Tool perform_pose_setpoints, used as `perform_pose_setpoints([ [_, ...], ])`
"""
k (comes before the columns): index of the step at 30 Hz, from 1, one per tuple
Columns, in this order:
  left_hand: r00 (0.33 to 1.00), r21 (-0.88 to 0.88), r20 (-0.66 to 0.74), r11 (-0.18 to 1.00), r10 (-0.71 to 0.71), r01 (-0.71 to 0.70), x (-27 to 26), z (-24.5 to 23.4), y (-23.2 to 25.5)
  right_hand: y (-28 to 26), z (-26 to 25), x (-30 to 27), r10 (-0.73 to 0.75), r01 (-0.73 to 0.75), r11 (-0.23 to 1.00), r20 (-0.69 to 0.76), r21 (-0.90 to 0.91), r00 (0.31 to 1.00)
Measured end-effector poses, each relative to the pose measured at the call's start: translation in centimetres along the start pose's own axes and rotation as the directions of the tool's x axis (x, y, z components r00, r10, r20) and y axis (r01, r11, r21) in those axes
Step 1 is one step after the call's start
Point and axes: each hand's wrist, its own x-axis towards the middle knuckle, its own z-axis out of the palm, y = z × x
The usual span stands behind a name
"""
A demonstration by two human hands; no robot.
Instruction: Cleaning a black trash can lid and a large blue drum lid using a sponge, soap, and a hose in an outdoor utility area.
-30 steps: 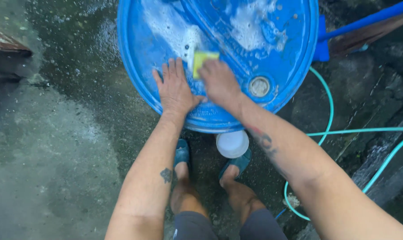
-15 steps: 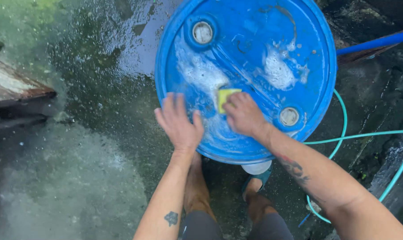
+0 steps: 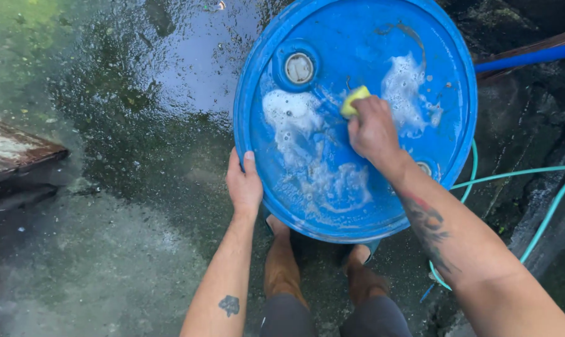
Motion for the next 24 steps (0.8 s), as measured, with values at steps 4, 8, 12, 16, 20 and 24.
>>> perform_pose_setpoints([
  [4, 0.993, 0.029, -0.067, 0.996, 0.092, -0.090, -0.3, 0.5, 0.6, 0.5, 0.4, 3.8, -0.154, 0.156, 0.987, -0.037, 0.049, 0.987],
  [8, 0.987, 0.026, -0.097, 0.992, 0.125, -0.123, -0.1, 0.5, 0.8, 8.1, 0.8, 5.9, -0.029, 0.027, 0.982, -0.005, -0.189, 1.000],
  [12, 0.987, 0.032, -0.098, 0.991, 0.130, -0.128, -0.5, 0.7, 0.3, 12.9, -2.5, 5.0, 0.094, -0.133, 0.958, -0.160, -0.254, 0.983],
  [16, 0.986, 0.040, -0.107, 0.991, 0.128, -0.124, -0.6, 0.7, 0.6, 12.5, -5.2, 2.9, 0.101, -0.169, 0.976, -0.398, -0.139, 0.912],
  [20, 0.987, 0.029, -0.091, 0.991, 0.129, -0.127, -0.5, 0.6, 1.1, 11.8, -5.5, -0.8, 0.336, -0.354, 0.933, -0.528, 0.069, 0.780],
  [24, 0.985, 0.043, -0.086, 0.988, 0.151, -0.148, -0.3, 0.5, 0.6, 12.7, -3.7, -4.2, 0.736, -0.352, 0.604, -0.331, 0.715, 0.590],
])
